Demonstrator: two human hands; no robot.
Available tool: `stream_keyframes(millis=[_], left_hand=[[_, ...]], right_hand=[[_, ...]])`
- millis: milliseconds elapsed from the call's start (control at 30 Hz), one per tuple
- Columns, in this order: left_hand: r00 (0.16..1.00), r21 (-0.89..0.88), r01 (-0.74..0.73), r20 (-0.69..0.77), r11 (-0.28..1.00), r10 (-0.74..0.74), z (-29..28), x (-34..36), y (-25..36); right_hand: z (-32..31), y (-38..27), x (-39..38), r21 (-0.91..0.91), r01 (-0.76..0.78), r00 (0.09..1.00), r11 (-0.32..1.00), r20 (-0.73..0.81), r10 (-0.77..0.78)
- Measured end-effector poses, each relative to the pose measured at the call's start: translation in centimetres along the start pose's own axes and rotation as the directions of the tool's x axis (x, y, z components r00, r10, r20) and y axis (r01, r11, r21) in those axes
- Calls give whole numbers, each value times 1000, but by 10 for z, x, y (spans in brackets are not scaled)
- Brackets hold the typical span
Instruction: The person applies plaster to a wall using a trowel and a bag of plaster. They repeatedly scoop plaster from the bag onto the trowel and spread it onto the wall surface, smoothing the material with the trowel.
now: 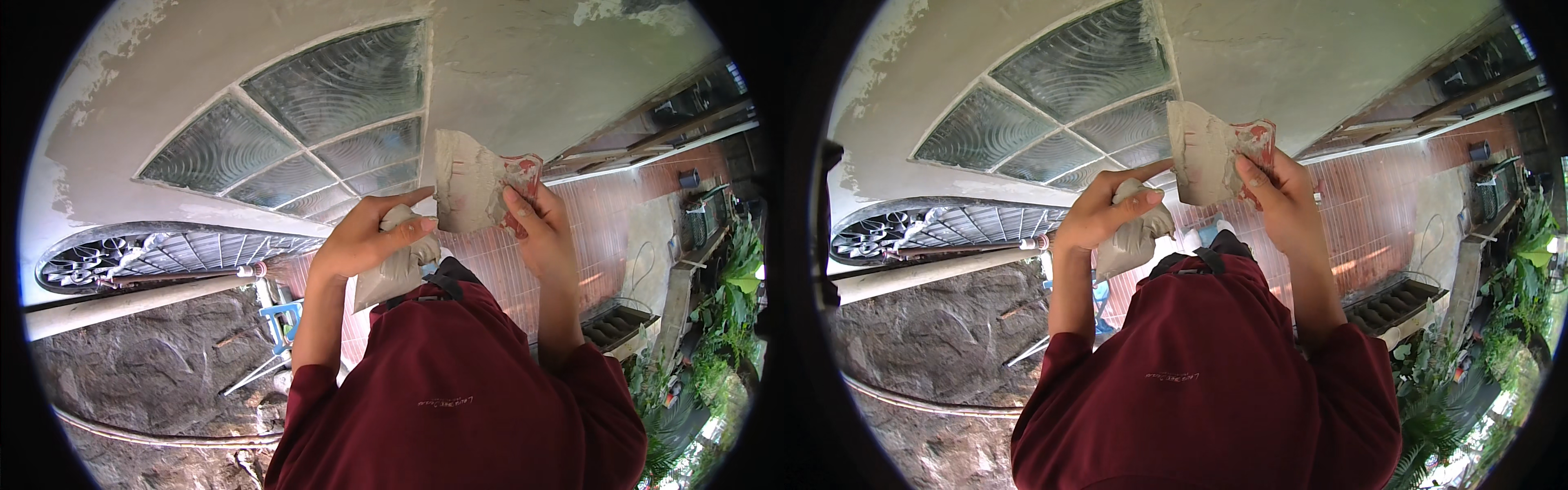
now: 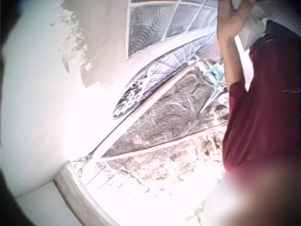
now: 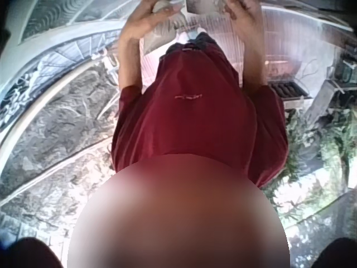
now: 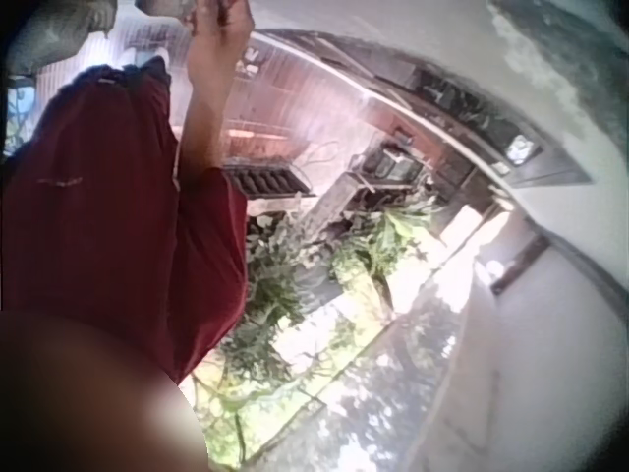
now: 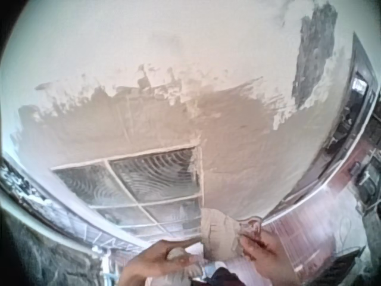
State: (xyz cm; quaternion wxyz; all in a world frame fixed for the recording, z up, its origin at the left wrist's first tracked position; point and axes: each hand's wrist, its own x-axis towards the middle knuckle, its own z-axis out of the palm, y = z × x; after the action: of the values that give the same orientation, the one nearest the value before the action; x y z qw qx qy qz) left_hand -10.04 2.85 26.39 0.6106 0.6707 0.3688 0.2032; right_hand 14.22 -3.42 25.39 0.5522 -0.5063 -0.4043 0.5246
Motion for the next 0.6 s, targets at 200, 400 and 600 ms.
stream_keyframes(millis=[200, 400, 600], left_hand=[[975, -526, 217, 83, 822, -204, 8, 4, -14], [972, -776, 232, 157, 587, -177, 14, 7, -25], [992, -893, 122, 99, 434, -75, 25, 4, -35]], right_hand=[[5, -6, -5, -382, 177, 984, 907, 40, -175], [14, -5, -6, -414, 225, 971, 882, 19, -239], [14, 2, -7, -398, 183, 977, 899, -28, -212]])
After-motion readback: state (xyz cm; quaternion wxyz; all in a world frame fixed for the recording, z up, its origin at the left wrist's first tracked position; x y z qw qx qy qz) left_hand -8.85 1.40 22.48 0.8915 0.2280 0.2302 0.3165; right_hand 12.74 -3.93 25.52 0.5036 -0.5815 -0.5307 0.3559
